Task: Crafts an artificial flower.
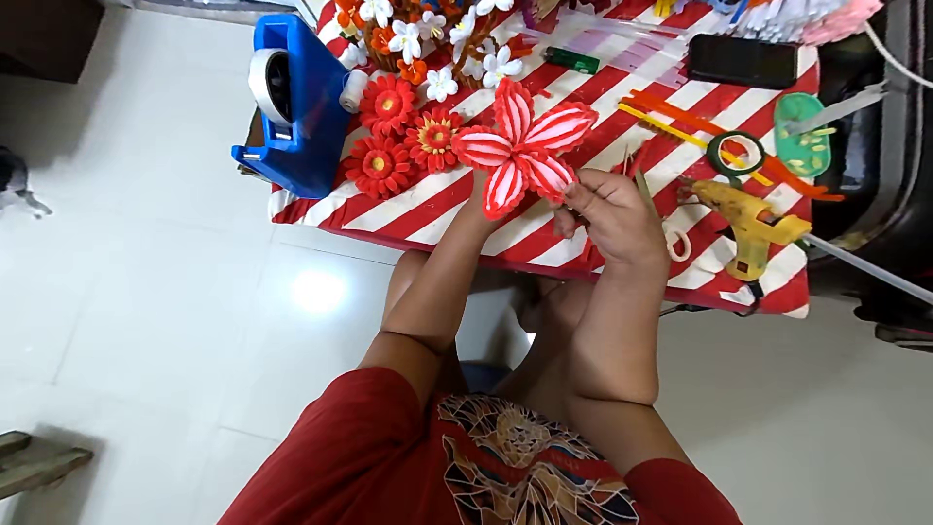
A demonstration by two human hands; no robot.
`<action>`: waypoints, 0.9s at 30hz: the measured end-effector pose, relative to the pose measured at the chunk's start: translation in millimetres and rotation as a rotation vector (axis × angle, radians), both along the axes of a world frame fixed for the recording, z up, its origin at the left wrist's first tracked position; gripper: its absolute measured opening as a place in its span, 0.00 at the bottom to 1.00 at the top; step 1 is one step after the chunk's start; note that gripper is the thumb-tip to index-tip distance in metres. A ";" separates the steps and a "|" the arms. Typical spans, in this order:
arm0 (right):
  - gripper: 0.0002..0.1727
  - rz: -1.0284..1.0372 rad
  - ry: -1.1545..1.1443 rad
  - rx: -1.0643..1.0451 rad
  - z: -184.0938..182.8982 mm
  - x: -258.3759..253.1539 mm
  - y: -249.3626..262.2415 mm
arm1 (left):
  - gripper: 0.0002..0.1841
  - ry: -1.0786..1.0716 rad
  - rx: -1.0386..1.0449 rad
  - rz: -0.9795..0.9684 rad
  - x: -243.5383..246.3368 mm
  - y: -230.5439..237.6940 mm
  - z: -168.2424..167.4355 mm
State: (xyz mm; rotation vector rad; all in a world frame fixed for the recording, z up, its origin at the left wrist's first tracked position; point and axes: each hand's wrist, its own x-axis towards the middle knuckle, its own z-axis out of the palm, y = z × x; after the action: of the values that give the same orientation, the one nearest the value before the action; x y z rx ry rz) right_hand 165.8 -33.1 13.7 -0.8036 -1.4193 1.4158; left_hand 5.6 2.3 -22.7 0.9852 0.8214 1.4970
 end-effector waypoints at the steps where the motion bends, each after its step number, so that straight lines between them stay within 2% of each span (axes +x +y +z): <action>1: 0.11 0.013 0.015 0.016 -0.1 0.8 -0.1 | 0.14 -0.058 0.061 -0.037 1.0 0.4 2.8; 2: 0.11 0.024 0.024 0.028 0.1 2.1 -0.3 | 0.14 -0.050 0.122 -0.034 2.0 1.6 3.5; 4: 0.10 0.040 0.026 0.040 0.4 5.5 -0.7 | 0.08 0.099 0.199 0.020 1.8 3.3 1.0; 9: 0.13 0.010 0.042 0.018 0.0 8.8 0.0 | 0.03 0.408 0.232 0.073 1.6 8.9 0.5; 14: 0.14 -0.105 0.024 -0.036 3.0 12.3 -0.5 | 0.14 0.698 0.282 -0.063 -12.2 1.6 16.8; 17: 0.14 -0.160 -0.021 -0.033 4.0 15.1 -0.8 | 0.14 0.746 0.231 -0.161 -15.8 -4.3 28.0; 21: 0.14 -0.199 -0.040 -0.023 4.2 18.5 -0.7 | 0.10 0.764 -0.009 -0.314 -18.8 -5.3 38.9; 25: 0.15 -0.228 -0.059 0.005 5.5 22.0 -1.4 | 0.10 0.723 0.162 -0.295 -20.0 -3.6 27.7; 27: 0.15 -0.237 -0.065 0.011 6.0 23.1 -1.5 | 0.10 0.800 0.242 -0.279 -18.3 -3.7 24.5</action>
State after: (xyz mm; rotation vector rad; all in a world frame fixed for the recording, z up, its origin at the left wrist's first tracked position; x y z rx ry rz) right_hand 188.9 -34.5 19.7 -0.9845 -1.3309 1.2087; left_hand -12.7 -1.5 1.7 1.8542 1.0052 0.9532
